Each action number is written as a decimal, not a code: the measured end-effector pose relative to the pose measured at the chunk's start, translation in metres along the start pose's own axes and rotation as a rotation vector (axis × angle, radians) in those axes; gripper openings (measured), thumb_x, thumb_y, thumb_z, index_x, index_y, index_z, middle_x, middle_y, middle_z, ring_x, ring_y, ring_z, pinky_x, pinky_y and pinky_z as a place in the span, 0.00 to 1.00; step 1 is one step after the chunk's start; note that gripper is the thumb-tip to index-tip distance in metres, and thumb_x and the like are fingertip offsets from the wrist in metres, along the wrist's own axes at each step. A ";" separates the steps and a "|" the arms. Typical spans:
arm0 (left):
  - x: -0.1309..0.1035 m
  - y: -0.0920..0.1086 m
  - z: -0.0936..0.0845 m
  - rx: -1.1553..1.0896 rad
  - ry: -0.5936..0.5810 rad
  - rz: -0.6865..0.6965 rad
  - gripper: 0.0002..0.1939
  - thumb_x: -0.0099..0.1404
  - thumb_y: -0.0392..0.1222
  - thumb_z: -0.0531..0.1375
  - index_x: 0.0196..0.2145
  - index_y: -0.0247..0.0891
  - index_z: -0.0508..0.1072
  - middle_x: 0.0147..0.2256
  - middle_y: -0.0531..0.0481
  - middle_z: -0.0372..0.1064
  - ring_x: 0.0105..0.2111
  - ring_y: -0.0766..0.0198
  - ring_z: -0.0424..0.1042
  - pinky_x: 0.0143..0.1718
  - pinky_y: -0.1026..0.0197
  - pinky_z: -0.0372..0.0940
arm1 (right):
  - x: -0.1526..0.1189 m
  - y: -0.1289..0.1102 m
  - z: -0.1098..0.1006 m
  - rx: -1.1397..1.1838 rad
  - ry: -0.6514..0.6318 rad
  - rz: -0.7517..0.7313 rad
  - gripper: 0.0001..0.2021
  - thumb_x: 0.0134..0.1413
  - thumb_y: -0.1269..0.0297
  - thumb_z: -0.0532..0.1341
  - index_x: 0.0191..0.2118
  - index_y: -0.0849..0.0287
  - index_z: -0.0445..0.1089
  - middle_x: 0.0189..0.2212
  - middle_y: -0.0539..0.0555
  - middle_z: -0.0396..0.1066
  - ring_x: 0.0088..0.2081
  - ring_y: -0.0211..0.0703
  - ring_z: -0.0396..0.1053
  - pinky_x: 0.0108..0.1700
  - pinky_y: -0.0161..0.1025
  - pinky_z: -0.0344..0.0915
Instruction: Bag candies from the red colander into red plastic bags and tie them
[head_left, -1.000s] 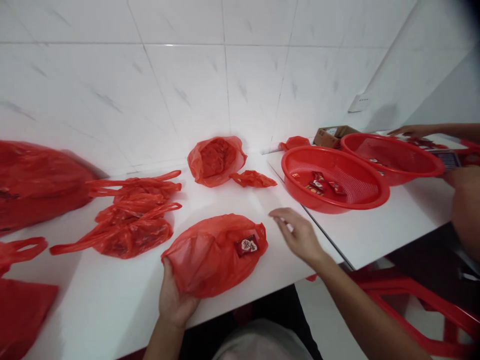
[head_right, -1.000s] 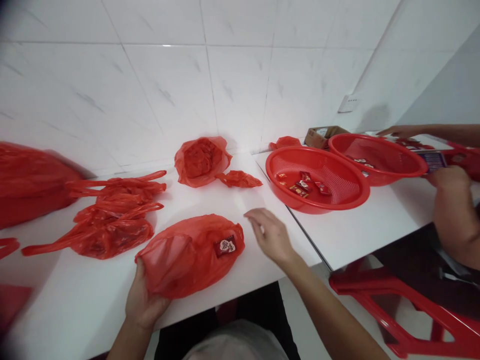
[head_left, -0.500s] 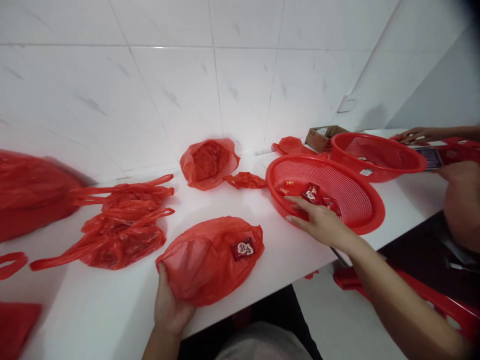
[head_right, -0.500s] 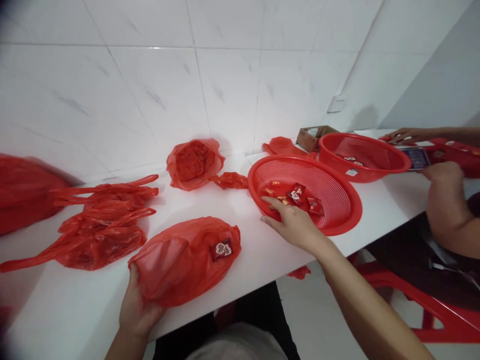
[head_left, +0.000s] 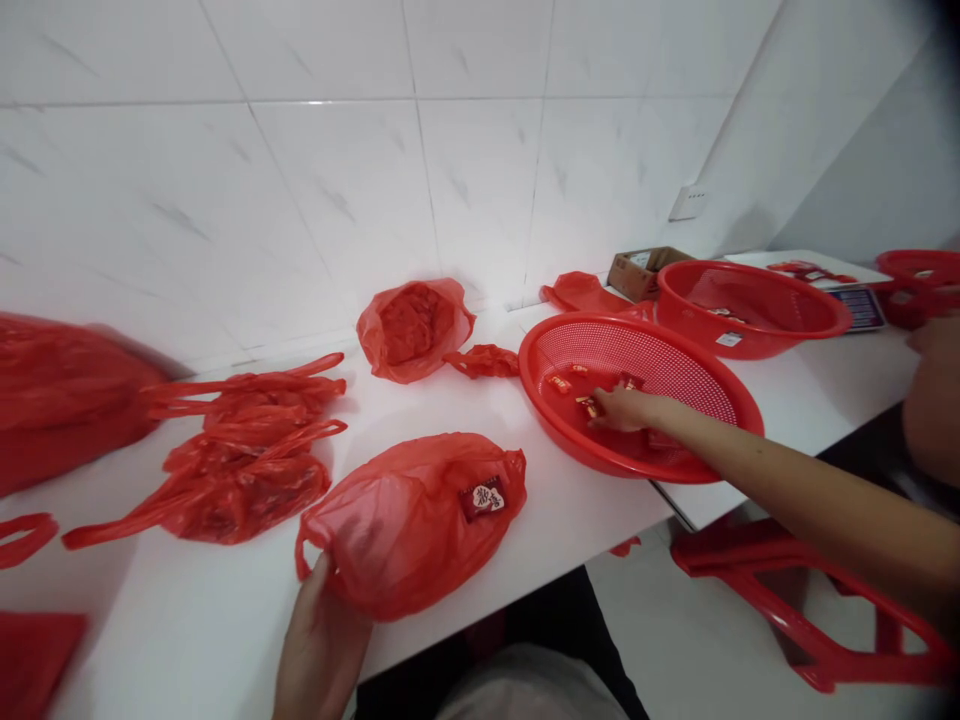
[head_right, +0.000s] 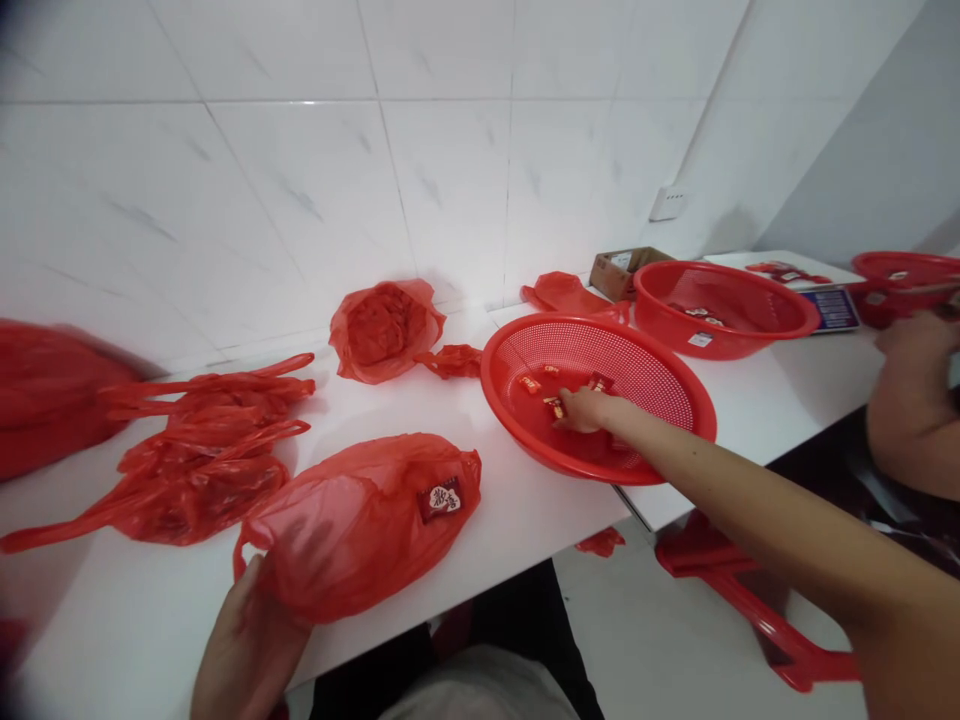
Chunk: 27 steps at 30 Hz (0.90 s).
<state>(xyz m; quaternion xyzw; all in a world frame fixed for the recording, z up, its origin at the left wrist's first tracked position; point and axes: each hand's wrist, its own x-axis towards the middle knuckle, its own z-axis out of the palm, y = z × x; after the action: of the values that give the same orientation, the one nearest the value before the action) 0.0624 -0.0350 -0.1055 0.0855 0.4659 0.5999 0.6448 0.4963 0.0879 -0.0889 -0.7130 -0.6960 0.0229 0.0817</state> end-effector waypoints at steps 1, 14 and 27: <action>-0.001 -0.001 -0.002 0.025 -0.032 0.014 0.20 0.66 0.49 0.59 0.54 0.48 0.74 0.51 0.52 0.75 0.56 0.56 0.69 0.53 0.59 0.68 | -0.001 -0.001 0.002 0.023 -0.060 -0.002 0.12 0.43 0.63 0.71 0.34 0.61 0.74 0.24 0.54 0.72 0.24 0.43 0.71 0.31 0.40 0.66; -0.007 -0.011 -0.006 0.223 0.006 0.128 0.26 0.53 0.43 0.71 0.51 0.43 0.75 0.47 0.49 0.76 0.52 0.54 0.72 0.54 0.57 0.67 | -0.046 -0.108 -0.080 0.848 -0.213 -0.302 0.11 0.58 0.57 0.61 0.44 0.53 0.68 0.34 0.50 0.73 0.31 0.39 0.73 0.30 0.37 0.73; -0.003 -0.009 -0.007 0.191 0.116 0.163 0.16 0.56 0.37 0.68 0.44 0.43 0.77 0.41 0.53 0.78 0.46 0.58 0.76 0.53 0.58 0.68 | -0.037 -0.090 -0.069 0.556 0.123 -0.189 0.17 0.61 0.53 0.58 0.53 0.50 0.68 0.51 0.55 0.71 0.48 0.47 0.71 0.48 0.44 0.69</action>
<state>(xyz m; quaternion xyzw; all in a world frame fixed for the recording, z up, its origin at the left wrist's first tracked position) 0.0645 -0.0429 -0.1144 0.1491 0.5488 0.6073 0.5547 0.4160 0.0468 -0.0108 -0.5954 -0.7201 0.1616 0.3175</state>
